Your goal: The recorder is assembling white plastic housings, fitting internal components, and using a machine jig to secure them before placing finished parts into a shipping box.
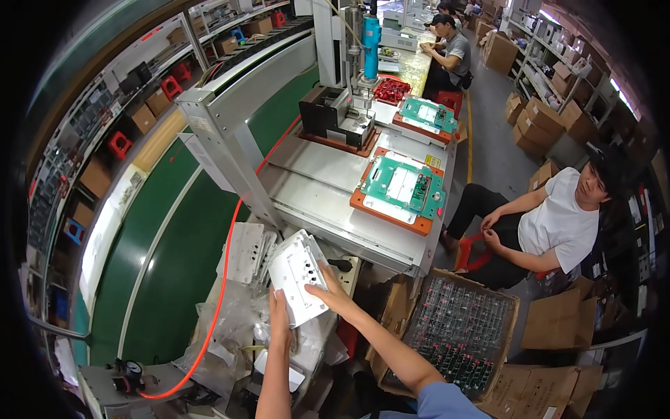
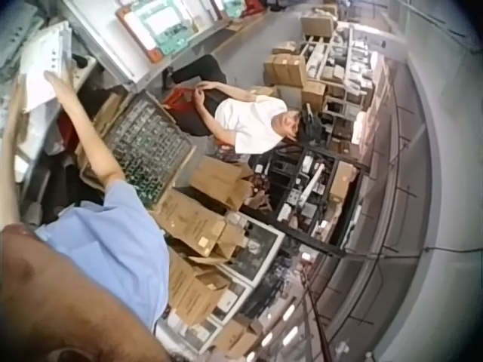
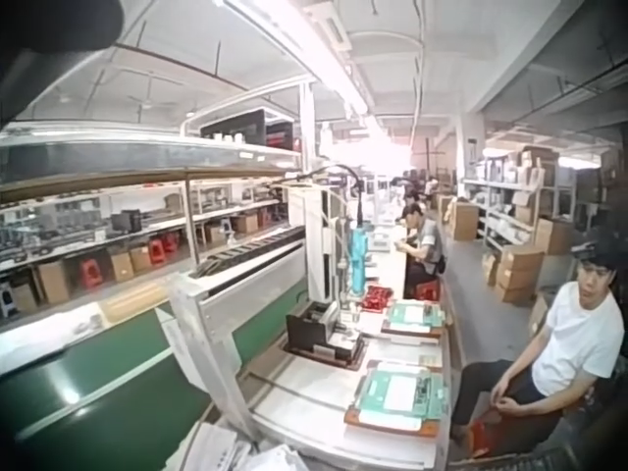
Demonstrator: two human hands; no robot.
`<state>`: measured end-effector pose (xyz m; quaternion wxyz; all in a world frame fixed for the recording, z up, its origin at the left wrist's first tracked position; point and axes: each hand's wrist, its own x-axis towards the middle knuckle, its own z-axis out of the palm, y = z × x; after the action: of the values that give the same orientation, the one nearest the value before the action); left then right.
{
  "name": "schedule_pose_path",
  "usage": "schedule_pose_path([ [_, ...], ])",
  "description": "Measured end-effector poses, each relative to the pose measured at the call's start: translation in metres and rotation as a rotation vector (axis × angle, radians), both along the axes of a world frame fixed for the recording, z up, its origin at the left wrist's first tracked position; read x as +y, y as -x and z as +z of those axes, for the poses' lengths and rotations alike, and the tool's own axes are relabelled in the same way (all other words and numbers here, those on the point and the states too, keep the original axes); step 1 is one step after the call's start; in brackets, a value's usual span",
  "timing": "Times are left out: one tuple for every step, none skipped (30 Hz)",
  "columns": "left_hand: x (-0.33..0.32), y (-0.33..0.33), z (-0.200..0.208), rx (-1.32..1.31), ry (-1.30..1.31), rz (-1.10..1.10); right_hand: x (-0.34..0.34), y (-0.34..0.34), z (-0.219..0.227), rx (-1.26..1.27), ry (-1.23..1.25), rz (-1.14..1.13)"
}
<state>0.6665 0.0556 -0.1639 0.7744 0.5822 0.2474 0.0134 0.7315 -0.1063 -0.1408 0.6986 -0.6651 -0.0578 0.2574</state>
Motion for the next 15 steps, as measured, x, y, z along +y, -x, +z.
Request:
schedule_pose_path([
  [-0.002,-0.004,0.012,-0.02,0.014,0.008,0.003,-0.001,0.001,-0.019,0.015,-0.004],
  [-0.003,-0.006,0.018,-0.039,0.028,0.016,0.004,-0.005,0.0,-0.045,0.096,-0.026],
  [-0.002,-0.008,0.017,-0.04,0.03,0.007,0.003,-0.008,-0.007,-0.045,0.098,-0.034],
  [0.001,-0.01,0.017,-0.021,0.006,0.022,0.005,-0.012,-0.013,-0.125,0.13,-0.007],
  [0.004,-0.012,0.016,-0.003,-0.019,0.036,0.005,-0.016,-0.019,-0.204,0.161,0.019],
  [0.008,-0.011,0.009,-0.006,-0.021,0.03,0.007,-0.014,-0.025,-0.229,0.237,0.004],
  [0.011,-0.01,0.005,-0.019,-0.032,0.018,0.009,-0.013,-0.03,-0.23,0.236,-0.005],
  [0.013,-0.009,0.0,-0.033,-0.043,0.006,0.011,-0.011,-0.034,-0.279,0.285,0.01],
  [0.014,-0.008,-0.005,-0.034,-0.044,-0.004,0.012,-0.01,-0.04,-0.326,0.335,0.024],
  [0.013,-0.006,0.001,-0.042,0.004,-0.007,0.015,-0.008,-0.038,-0.372,0.402,0.02],
  [0.012,-0.006,0.004,-0.049,0.053,-0.01,0.015,-0.006,-0.036,-0.368,0.404,0.011],
  [0.012,-0.006,0.002,-0.045,0.054,-0.021,0.016,-0.005,-0.035,-0.392,0.449,0.014],
  [0.012,-0.005,0.007,-0.062,0.065,-0.016,0.017,-0.002,-0.027,-0.428,0.489,0.018],
  [0.012,-0.004,0.009,-0.079,0.077,-0.011,0.02,0.0,-0.02,-0.468,0.551,0.015],
  [0.013,-0.004,0.008,-0.085,0.075,-0.017,0.021,0.003,-0.018,-0.473,0.551,0.006],
])
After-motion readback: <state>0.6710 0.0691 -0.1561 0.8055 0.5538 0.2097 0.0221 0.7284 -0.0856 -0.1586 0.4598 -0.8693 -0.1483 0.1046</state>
